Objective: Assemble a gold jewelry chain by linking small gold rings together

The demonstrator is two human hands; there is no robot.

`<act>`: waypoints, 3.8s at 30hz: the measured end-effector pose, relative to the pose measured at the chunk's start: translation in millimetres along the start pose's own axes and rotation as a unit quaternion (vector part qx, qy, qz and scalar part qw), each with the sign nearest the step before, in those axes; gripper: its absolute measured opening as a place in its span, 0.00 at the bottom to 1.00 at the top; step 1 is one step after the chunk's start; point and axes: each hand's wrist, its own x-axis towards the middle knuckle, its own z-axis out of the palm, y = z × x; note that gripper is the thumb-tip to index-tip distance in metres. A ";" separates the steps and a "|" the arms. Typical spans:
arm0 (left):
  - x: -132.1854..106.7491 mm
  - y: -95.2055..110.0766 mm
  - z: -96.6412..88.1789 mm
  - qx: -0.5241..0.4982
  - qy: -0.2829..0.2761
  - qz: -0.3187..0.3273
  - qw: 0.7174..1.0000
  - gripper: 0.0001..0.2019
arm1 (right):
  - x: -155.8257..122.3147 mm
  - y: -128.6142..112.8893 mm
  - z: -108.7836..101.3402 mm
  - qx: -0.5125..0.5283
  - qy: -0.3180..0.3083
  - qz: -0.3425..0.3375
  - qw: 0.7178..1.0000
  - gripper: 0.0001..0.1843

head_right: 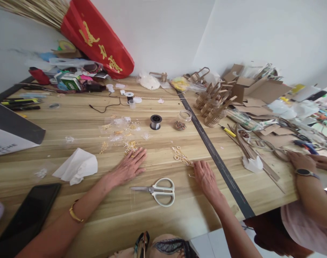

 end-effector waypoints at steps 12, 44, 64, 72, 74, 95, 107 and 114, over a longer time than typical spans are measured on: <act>-1.0 -0.7 1.4 -0.013 0.007 -0.008 1.000 0.30 | -17.3 1.8 -37.3 0.086 -0.074 -0.082 0.990 0.14; -3.7 -21.2 9.8 -0.021 0.051 -0.156 0.986 0.40 | 53.4 -119.8 1.4 0.219 -0.107 -0.242 0.939 0.43; 5.0 -44.0 6.4 -0.015 0.032 -0.138 0.990 0.35 | 126.1 -162.0 17.1 0.232 -0.061 -0.349 0.906 0.58; -2.5 -51.5 -8.2 -0.121 0.050 -0.140 0.981 0.29 | 136.8 -173.5 19.7 0.272 -0.072 -0.365 0.887 0.59; -7.1 -48.5 -12.4 -0.127 0.054 -0.146 0.980 0.28 | 130.5 -165.0 16.4 0.274 -0.073 -0.364 0.887 0.58; -21.4 -18.3 0.8 0.002 0.022 -0.213 0.977 0.31 | 107.8 -183.4 16.1 0.205 -0.063 -0.282 0.935 0.49; -76.7 11.4 -8.0 0.017 0.050 -0.164 0.985 0.33 | 73.4 -131.2 -22.0 0.245 -0.172 -0.471 0.830 0.40; -58.6 -0.4 -0.8 0.001 0.019 -0.156 0.988 0.30 | 98.3 -151.2 -9.9 0.252 -0.184 -0.494 0.811 0.41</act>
